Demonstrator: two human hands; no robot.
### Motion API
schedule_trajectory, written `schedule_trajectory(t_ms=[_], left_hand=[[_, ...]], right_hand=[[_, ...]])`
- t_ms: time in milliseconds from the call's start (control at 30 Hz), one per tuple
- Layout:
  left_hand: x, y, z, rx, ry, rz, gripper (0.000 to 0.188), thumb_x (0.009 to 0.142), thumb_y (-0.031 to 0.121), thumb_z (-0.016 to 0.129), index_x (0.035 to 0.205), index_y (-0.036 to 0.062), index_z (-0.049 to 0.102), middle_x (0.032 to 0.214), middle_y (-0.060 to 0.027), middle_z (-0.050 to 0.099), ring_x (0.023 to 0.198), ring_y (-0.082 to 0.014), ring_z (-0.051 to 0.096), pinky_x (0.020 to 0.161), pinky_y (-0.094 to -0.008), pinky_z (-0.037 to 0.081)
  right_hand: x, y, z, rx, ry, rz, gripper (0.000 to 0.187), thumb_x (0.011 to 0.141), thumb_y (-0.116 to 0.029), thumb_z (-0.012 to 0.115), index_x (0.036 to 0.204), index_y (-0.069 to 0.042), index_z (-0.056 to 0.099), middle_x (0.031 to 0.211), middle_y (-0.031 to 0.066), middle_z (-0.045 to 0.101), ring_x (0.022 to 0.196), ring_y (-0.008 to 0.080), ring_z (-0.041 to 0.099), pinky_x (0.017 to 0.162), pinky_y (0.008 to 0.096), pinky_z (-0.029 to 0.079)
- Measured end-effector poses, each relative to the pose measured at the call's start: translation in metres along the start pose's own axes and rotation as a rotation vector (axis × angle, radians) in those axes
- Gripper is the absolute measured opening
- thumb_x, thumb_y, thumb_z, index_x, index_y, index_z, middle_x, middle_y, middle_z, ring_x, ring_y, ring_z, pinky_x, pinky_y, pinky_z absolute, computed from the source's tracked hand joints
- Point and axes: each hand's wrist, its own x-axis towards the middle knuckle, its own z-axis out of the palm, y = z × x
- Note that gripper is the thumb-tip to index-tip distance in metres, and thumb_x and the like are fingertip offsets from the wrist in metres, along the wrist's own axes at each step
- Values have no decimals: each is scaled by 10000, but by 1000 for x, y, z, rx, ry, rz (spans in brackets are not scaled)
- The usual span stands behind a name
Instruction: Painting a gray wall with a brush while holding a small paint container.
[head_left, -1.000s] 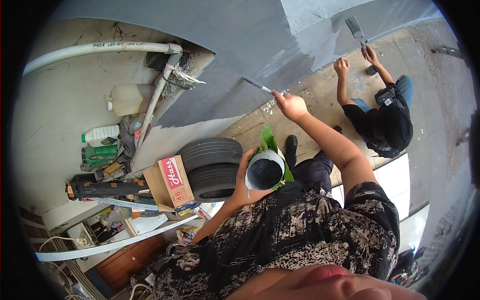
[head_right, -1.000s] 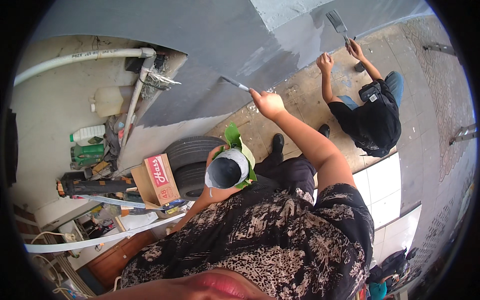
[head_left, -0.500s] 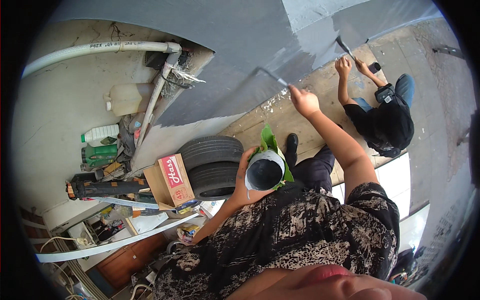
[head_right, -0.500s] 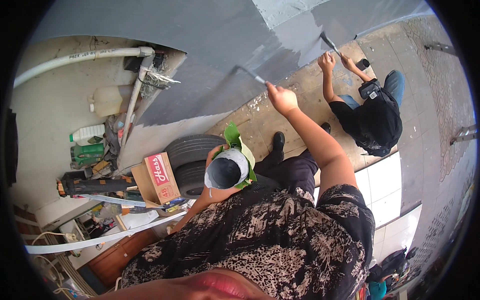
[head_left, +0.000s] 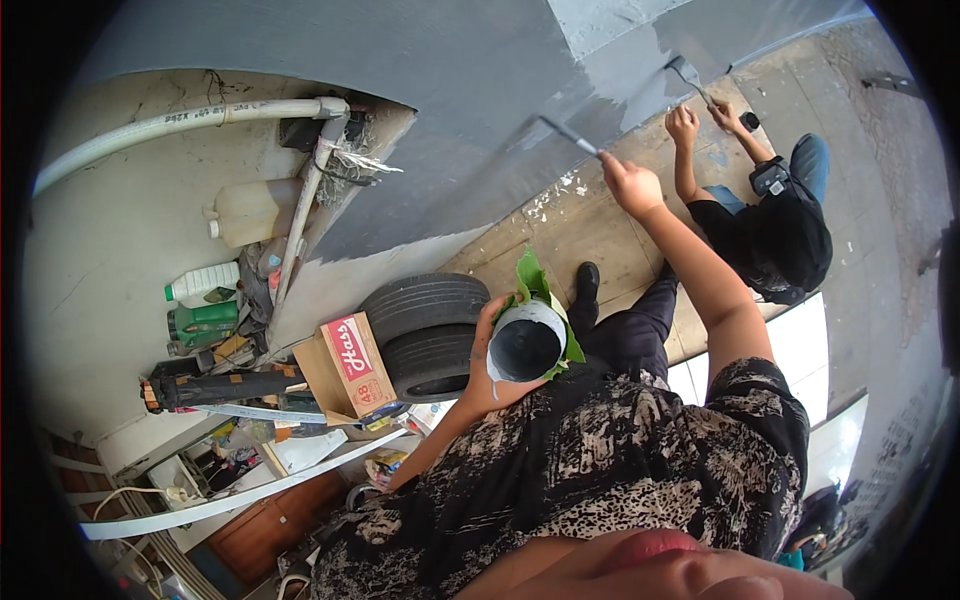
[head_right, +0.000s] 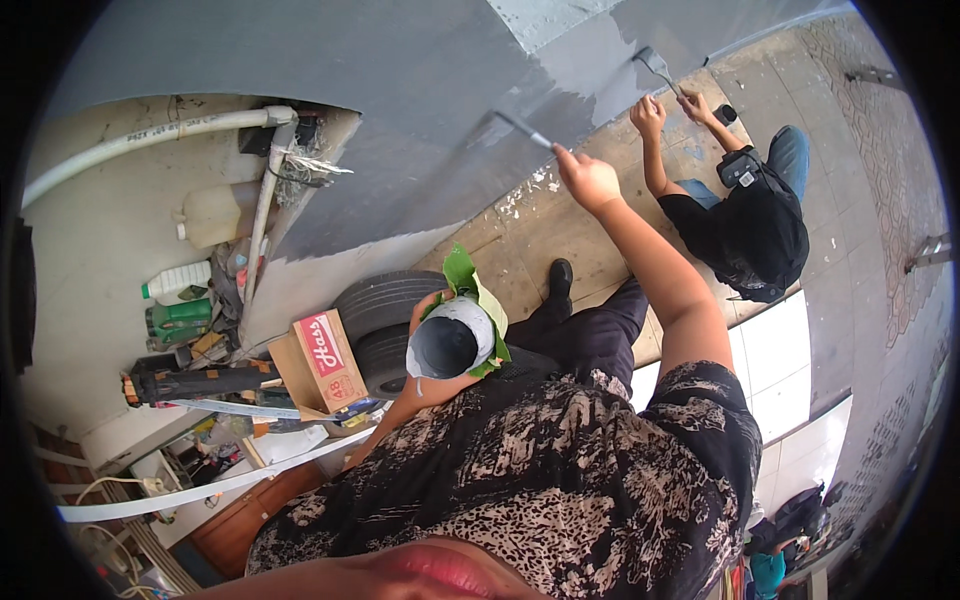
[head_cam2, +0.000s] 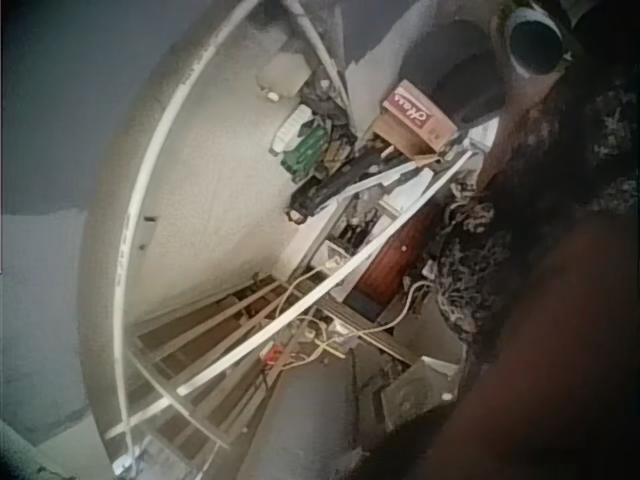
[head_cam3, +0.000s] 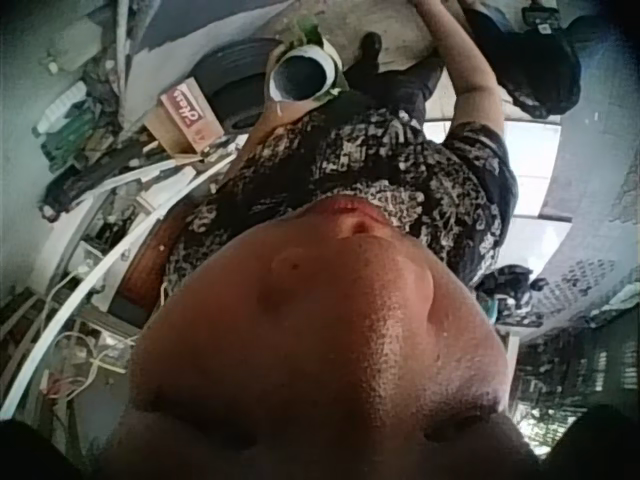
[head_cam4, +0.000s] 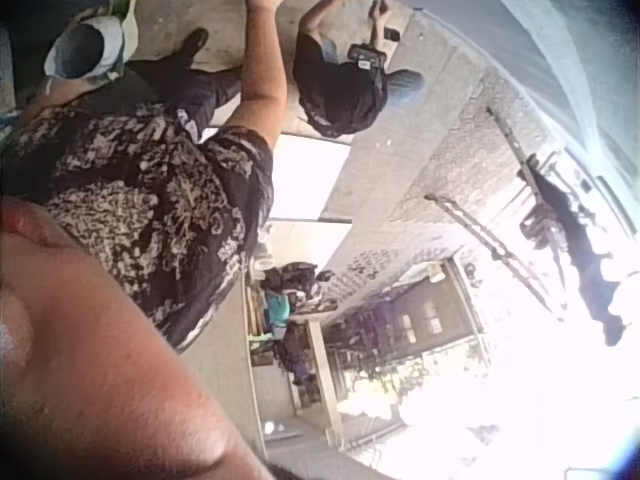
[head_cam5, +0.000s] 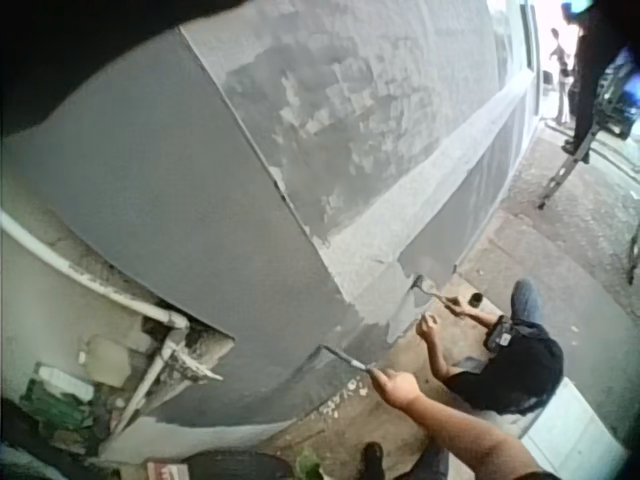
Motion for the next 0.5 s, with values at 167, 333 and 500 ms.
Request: schedule_trajectory(t_ms=[167,333,500], left_hand=[[12,4,4,24,-43,-2,1118,612,139,970,1510,97,306,1433,-145,474,1317,-279,535,1090,-405,446],[7,1,12,26,-36,32,1123,615,149,975,1512,96,302,1435,-151,477,1324,-276,527,1092,-404,442],[7,2,12,60,-9,13,1135,617,147,976,1516,97,286,1452,-156,472,1318,-274,534,1095,-407,438]], right_hand=[[25,5,3,-47,9,-5,367,954,-233,626,1321,-228,617,728,91,638,615,331,666,543,476,543],[30,33,-5,-40,201,230,317,983,-247,600,1294,-197,628,734,129,673,610,360,673,547,494,544],[-2,1,-7,83,189,319,327,968,-214,626,1291,-173,641,779,165,693,650,376,678,582,493,548]])
